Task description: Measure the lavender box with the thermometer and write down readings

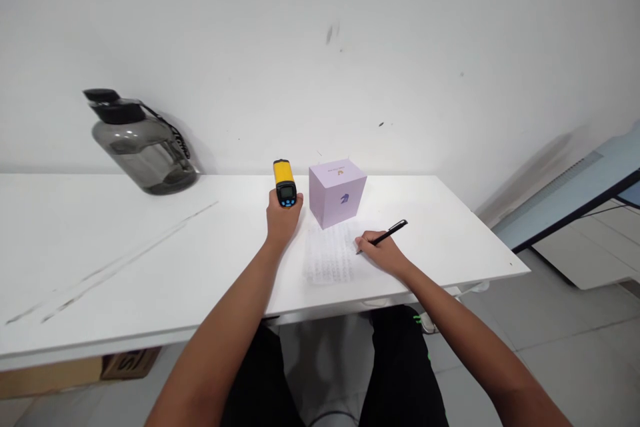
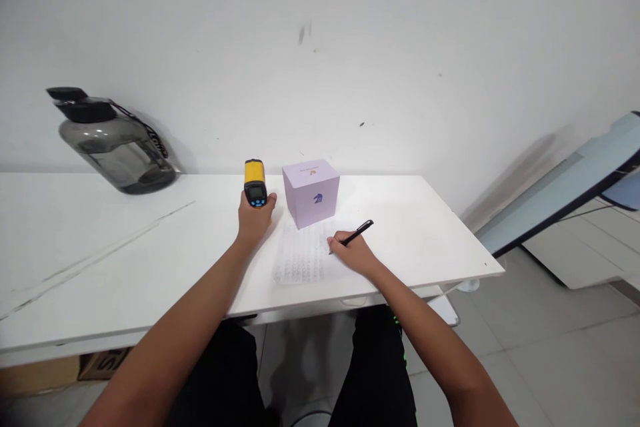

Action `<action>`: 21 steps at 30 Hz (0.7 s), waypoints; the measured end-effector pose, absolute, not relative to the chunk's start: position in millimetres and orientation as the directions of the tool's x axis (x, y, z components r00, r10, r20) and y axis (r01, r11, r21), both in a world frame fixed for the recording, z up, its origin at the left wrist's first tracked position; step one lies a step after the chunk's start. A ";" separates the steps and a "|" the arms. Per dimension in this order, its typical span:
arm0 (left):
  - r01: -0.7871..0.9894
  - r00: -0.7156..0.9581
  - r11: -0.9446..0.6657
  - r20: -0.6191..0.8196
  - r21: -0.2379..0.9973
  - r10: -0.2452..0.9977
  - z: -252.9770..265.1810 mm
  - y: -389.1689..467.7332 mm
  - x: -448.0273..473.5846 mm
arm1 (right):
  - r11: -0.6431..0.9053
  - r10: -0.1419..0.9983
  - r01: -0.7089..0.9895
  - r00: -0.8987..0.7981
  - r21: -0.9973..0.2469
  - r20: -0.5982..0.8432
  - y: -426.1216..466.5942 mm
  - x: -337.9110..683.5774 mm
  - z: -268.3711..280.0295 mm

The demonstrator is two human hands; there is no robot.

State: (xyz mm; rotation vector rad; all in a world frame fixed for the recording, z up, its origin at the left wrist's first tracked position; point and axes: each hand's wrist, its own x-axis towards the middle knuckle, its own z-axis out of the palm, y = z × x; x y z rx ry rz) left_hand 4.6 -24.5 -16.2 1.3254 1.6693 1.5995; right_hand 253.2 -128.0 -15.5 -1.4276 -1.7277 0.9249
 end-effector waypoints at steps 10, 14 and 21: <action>0.306 -0.418 -0.136 0.262 0.942 0.870 -14.4 -25.4 4.8 | 0.132 0.987 0.431 -0.139 -0.893 0.079 -126.7 252.4 -14.9; 0.303 -0.412 -0.142 0.264 0.942 0.872 -11.9 -28.2 5.5 | 0.129 0.987 0.411 -0.139 -0.902 0.078 -127.6 252.1 -11.8; 0.271 -0.424 -0.144 0.252 0.952 0.870 -6.8 -34.9 6.5 | 0.124 0.988 0.403 -0.131 -0.907 0.077 -125.5 252.1 -13.7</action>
